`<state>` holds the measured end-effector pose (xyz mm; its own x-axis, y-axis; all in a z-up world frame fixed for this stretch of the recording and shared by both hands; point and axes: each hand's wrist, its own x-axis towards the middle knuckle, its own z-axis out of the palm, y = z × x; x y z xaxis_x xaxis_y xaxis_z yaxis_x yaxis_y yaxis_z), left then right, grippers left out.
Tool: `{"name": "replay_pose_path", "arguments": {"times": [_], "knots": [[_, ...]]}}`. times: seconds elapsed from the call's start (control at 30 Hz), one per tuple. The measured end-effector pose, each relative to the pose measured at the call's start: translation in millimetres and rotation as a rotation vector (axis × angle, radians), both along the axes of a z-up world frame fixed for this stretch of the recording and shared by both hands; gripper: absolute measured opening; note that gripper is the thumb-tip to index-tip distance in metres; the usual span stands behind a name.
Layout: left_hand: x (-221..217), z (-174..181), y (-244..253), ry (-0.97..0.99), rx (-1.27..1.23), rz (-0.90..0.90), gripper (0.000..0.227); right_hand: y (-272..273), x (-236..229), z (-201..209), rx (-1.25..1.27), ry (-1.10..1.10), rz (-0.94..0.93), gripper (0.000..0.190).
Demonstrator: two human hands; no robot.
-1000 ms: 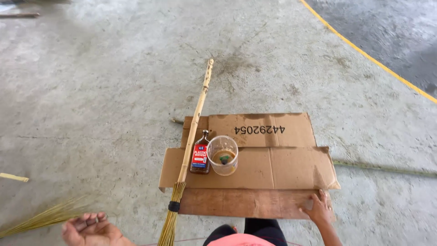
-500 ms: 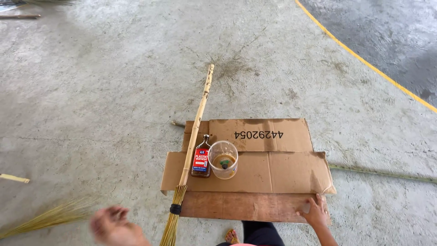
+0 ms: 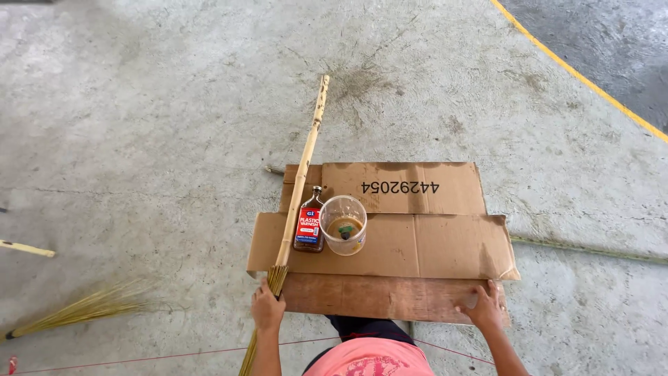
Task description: Applying a liquid finish to bamboo sticks using a paint brush.
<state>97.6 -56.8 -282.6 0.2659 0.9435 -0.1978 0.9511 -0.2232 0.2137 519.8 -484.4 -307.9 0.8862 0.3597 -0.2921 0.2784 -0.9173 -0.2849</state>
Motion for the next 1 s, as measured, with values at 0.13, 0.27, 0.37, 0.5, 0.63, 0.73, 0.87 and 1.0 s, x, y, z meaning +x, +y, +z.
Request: {"name": "replay_pose_path", "arguments": {"times": [0.13, 0.27, 0.37, 0.5, 0.63, 0.73, 0.87, 1.0], "knots": [[-5.9, 17.5, 28.8, -0.110, 0.044, -0.001, 0.064, -2.2, 11.8, -16.7, 0.021, -0.037, 0.001, 0.081], [-20.8, 48.6, 28.3, -0.192, -0.007, 0.022, 0.050, -3.0, 12.6, -25.3, 0.013, 0.008, -0.032, 0.083], [-20.2, 60.7, 29.5, -0.309, -0.036, 0.033, 0.047, 3.6, 5.7, -6.4, -0.080, -0.003, -0.019, 0.082], [-18.3, 108.2, 18.7, -0.378, -0.135, 0.085, 0.048, 4.0, 11.8, -9.3, -0.065, -0.041, -0.027, 0.085], [-25.0, 165.2, 28.7, -0.452, -0.097, 0.113, 0.050, -1.3, 10.7, -29.4, 0.026, -0.043, -0.025, 0.084], [-45.5, 174.4, 15.9, -0.524, -0.024, 0.125, 0.052, -10.8, 2.4, -15.4, 0.009, -0.066, 0.009, 0.082], [-26.6, 216.8, 31.8, -0.674, 0.072, 0.097, 0.054, -10.2, 4.1, -22.4, 0.022, -0.192, 0.055, 0.085], [-2.2, 241.2, 41.4, -0.688, 0.046, 0.062, 0.051, -3.9, 13.4, -30.1, 0.009, -0.142, -0.011, 0.097]]}}
